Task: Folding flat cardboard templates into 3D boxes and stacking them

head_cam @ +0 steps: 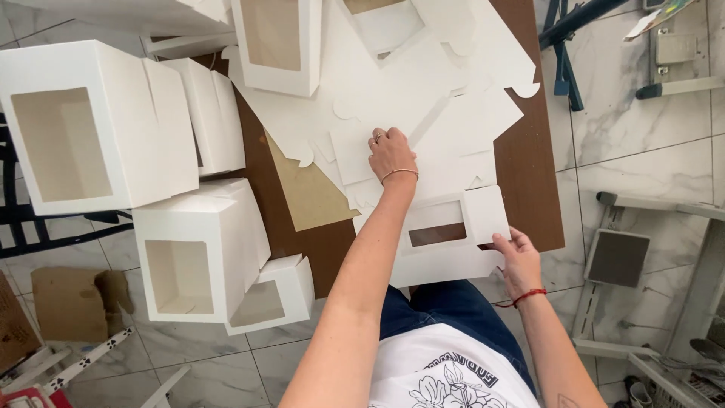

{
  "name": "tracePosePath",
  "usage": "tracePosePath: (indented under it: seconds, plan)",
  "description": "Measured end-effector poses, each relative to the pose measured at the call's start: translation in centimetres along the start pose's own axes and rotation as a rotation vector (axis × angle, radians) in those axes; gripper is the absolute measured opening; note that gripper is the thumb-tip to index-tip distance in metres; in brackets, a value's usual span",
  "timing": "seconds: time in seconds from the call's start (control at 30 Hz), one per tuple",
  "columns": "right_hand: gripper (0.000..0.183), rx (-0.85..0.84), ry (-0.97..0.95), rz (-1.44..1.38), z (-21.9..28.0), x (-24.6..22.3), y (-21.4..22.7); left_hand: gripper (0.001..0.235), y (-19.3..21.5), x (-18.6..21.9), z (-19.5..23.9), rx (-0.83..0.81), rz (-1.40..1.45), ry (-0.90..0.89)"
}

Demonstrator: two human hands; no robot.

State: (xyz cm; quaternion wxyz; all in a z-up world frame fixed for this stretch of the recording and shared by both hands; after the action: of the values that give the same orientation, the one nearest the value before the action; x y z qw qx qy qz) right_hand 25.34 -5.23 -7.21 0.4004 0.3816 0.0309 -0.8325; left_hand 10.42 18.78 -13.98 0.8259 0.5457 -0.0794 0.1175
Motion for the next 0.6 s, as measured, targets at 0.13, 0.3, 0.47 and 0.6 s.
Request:
tracePosePath:
  seconds: [0.13,0.3,0.47,0.6]
  plan:
    - [0.042,-0.001,0.038,-0.004,-2.2,-0.3,0.8,0.024,-1.2,0.0,0.6,-0.050,0.013,-0.032]
    - [0.037,-0.078,0.236,0.376,-4.3,-1.1,0.5,0.036,-1.2,-0.6,0.7,0.062,0.077,-0.015]
    - [0.025,-0.079,0.259,0.522,-5.6,-0.6,0.2,0.016,-0.8,-1.2,0.8,0.147,-0.048,-0.055]
    - [0.022,-0.146,0.282,0.486,-5.5,-0.7,0.0,0.021,-1.8,-2.6,1.0,0.221,-0.031,-0.040]
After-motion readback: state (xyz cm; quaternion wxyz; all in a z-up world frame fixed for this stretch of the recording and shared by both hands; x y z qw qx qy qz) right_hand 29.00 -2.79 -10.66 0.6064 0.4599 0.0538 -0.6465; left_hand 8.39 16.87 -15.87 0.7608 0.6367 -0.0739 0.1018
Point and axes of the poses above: each hand's wrist, its own z-axis away from the middle knuckle, its own y-axis out of the back of the hand, x = y × z, the point moved 5 cm from there along -z, towards the middle knuckle, and after that the axes turned 1 degree about x, right-handed, at the moved point
